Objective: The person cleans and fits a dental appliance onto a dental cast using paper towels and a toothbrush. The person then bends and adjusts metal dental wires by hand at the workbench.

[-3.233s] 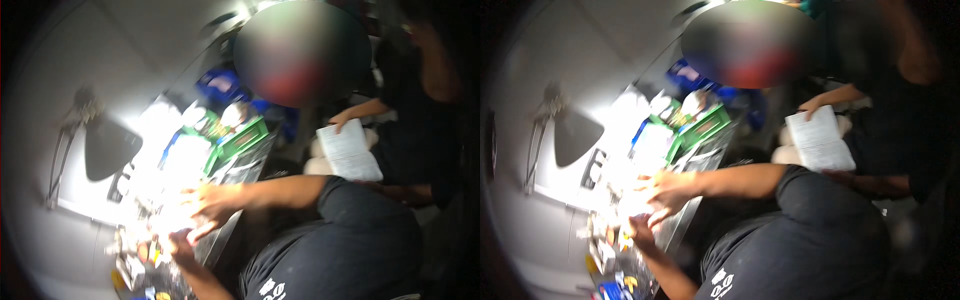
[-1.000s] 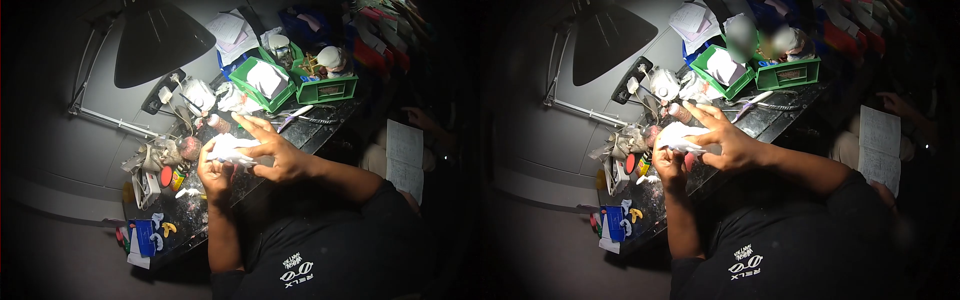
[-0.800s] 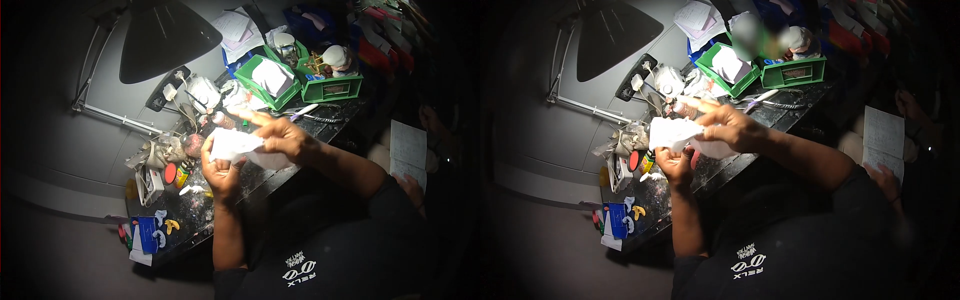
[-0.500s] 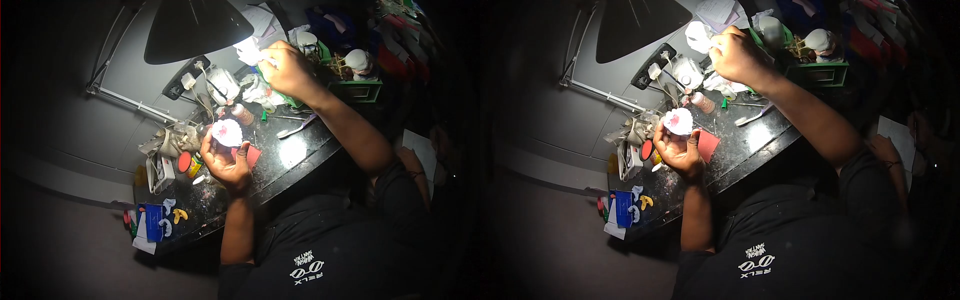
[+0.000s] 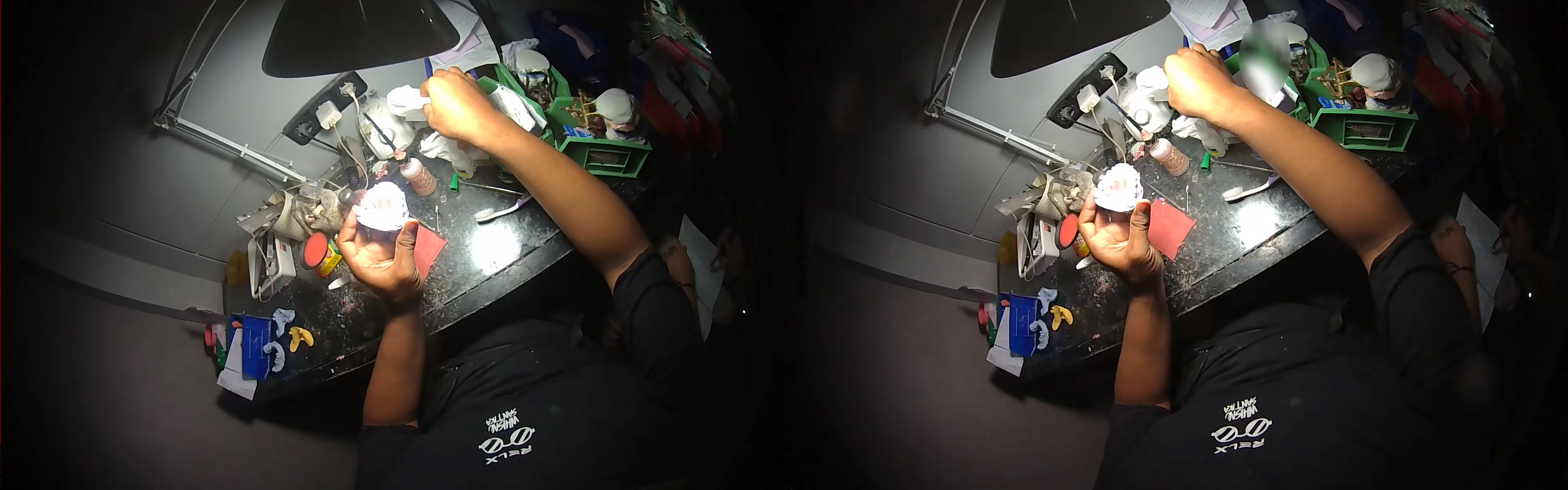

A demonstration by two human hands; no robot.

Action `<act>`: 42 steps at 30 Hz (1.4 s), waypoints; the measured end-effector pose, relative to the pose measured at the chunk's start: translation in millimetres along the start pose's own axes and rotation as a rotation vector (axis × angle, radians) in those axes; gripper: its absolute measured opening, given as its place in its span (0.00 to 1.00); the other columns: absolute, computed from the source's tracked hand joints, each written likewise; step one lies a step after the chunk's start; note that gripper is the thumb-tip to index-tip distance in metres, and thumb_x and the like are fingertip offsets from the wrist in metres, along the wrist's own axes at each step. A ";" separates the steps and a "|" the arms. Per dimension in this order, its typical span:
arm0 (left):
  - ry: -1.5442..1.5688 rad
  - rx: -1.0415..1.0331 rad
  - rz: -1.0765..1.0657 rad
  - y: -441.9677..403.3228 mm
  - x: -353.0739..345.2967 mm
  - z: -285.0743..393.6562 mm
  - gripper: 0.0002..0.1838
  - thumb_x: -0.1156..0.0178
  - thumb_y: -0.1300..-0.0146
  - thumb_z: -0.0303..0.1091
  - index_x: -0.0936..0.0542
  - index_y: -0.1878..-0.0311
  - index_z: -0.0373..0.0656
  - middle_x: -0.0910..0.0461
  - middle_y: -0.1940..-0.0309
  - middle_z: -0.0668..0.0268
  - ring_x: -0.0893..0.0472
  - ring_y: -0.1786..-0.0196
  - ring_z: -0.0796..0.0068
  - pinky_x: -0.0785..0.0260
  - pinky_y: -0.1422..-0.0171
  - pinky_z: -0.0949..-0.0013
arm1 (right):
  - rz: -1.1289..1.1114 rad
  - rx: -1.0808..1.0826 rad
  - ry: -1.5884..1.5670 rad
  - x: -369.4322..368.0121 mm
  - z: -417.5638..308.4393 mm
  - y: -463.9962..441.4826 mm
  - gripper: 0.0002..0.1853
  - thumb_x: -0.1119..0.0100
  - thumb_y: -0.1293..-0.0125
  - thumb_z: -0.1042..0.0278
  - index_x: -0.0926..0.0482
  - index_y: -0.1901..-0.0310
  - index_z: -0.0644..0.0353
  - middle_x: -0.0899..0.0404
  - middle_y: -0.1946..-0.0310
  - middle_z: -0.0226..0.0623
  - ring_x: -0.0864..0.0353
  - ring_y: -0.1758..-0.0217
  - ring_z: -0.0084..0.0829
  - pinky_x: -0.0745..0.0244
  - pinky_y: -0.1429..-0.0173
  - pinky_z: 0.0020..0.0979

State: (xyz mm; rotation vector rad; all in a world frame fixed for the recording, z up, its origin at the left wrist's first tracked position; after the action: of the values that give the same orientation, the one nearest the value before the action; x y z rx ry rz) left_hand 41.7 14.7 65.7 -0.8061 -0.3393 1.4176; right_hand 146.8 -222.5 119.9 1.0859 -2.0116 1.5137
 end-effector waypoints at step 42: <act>-0.352 -0.256 0.009 6.0 -4.4 13.0 0.40 0.28 0.49 0.08 0.39 0.35 0.31 0.37 0.29 0.39 0.29 0.28 0.48 0.28 0.26 0.52 | -0.015 -0.046 0.032 -5.9 9.2 23.8 0.16 0.37 0.34 0.60 0.12 0.52 0.61 0.16 0.53 0.46 0.20 0.43 0.48 0.27 0.35 0.46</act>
State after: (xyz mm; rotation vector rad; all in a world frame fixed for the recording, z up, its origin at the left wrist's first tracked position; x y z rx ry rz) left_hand 28.0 14.0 71.8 -0.7610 -0.8009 1.5439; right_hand 133.3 -226.3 97.8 1.0503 -2.0026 1.4610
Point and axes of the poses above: each hand's wrist, its own y-axis away from the middle knuckle, its own x-axis out of the back of the hand, z = x × y, the point moved 10 cm from there along -y, towards the middle knuckle
